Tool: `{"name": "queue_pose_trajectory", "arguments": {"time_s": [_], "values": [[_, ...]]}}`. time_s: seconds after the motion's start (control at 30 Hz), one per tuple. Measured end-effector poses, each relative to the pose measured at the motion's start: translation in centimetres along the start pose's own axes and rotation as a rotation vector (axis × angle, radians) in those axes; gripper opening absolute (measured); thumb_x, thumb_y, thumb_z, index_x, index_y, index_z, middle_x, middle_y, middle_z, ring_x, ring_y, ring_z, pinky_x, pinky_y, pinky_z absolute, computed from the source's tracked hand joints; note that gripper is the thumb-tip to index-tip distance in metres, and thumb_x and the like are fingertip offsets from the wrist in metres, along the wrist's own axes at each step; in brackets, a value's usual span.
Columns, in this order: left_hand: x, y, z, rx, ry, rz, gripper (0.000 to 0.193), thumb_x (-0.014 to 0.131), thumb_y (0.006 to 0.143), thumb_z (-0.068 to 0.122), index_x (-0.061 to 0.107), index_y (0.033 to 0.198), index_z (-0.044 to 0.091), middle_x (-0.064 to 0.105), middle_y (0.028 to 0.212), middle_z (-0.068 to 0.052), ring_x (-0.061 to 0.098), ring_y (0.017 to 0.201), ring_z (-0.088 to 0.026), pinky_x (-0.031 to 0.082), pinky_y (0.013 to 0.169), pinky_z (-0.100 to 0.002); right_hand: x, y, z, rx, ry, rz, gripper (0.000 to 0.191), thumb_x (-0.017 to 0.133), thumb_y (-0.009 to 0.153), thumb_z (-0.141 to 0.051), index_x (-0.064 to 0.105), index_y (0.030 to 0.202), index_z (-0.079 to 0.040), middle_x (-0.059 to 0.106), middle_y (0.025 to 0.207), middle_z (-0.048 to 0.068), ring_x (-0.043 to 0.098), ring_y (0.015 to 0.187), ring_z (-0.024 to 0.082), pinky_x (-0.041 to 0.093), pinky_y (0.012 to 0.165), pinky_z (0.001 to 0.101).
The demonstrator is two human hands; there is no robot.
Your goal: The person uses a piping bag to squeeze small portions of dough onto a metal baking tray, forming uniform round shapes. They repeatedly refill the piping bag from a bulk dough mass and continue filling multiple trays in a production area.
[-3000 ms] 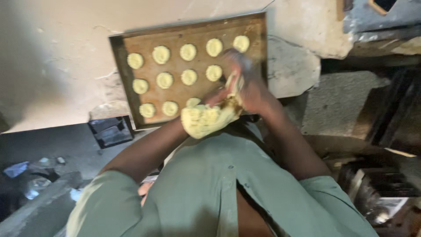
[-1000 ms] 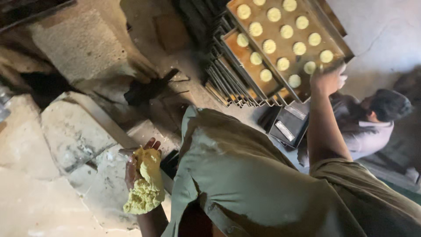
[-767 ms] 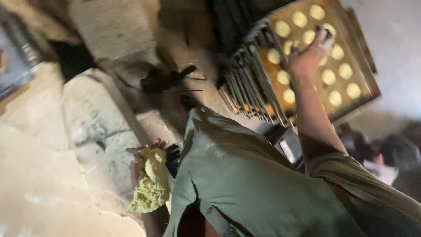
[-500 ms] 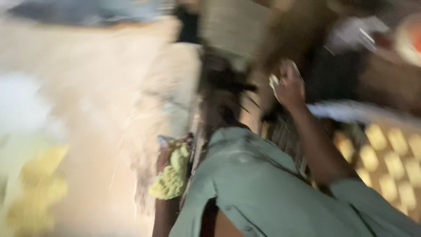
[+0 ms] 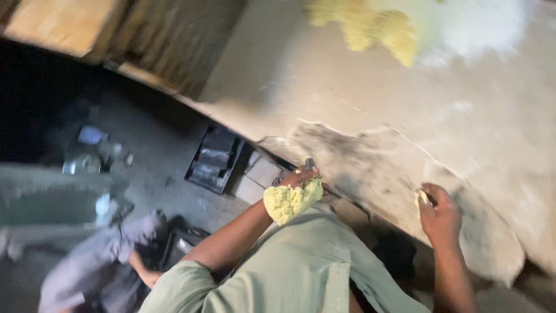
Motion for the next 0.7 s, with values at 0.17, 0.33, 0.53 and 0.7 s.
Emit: {"name": "queue_pose_trajectory", "arguments": {"time_s": [0.17,0.33,0.53,0.7], "values": [[-7.4,-5.2,6.0,0.165,-0.112,0.029,0.027,0.070,0.106,0.023,0.056,0.105,-0.001,0.068,0.083,-0.016,0.070,0.067,-0.027,0.057,0.055,-0.038,11.9,7.7,-29.3,-0.517,0.020,-0.250,0.041,0.070,0.090,-0.011,0.067,0.131,-0.006,0.074,0.116,0.016,0.073,0.108,0.030,0.056,0.092,0.0397],[-13.6,-7.8,13.1,0.184,-0.160,0.266,0.028,0.067,0.094,0.024,0.053,0.112,0.007,0.071,0.087,-0.016,0.072,0.073,-0.026,0.060,0.063,-0.037,24.6,6.3,-57.1,-1.176,-0.022,-0.244,0.044,0.075,0.096,-0.025,0.064,0.132,-0.003,0.069,0.118,0.022,0.066,0.114,0.040,0.049,0.102,0.0500],[-16.9,-7.8,19.5,0.277,-0.267,0.270,0.026,0.067,0.092,0.018,0.054,0.111,0.008,0.065,0.085,-0.015,0.072,0.073,-0.029,0.060,0.063,-0.041,34.4,4.7,-74.6,-1.574,-0.261,0.086,0.032,0.060,0.097,-0.022,0.065,0.121,-0.003,0.068,0.109,0.015,0.065,0.112,0.033,0.043,0.113,0.0476],[-17.2,-6.6,20.9,0.253,-0.257,0.183,0.021,0.068,0.096,0.020,0.055,0.104,0.005,0.067,0.084,-0.014,0.070,0.074,-0.027,0.059,0.064,-0.038,33.6,9.5,-76.9,-1.694,-0.219,0.030,0.008,0.061,0.101,-0.017,0.064,0.101,-0.009,0.062,0.090,0.011,0.064,0.093,0.028,0.052,0.088,0.0426]]}}
Point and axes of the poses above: each hand's wrist, its own y-axis towards the middle knuckle, its own x-axis out of the palm, z = x × y, the point moved 10 cm from there along y, towards the middle knuckle
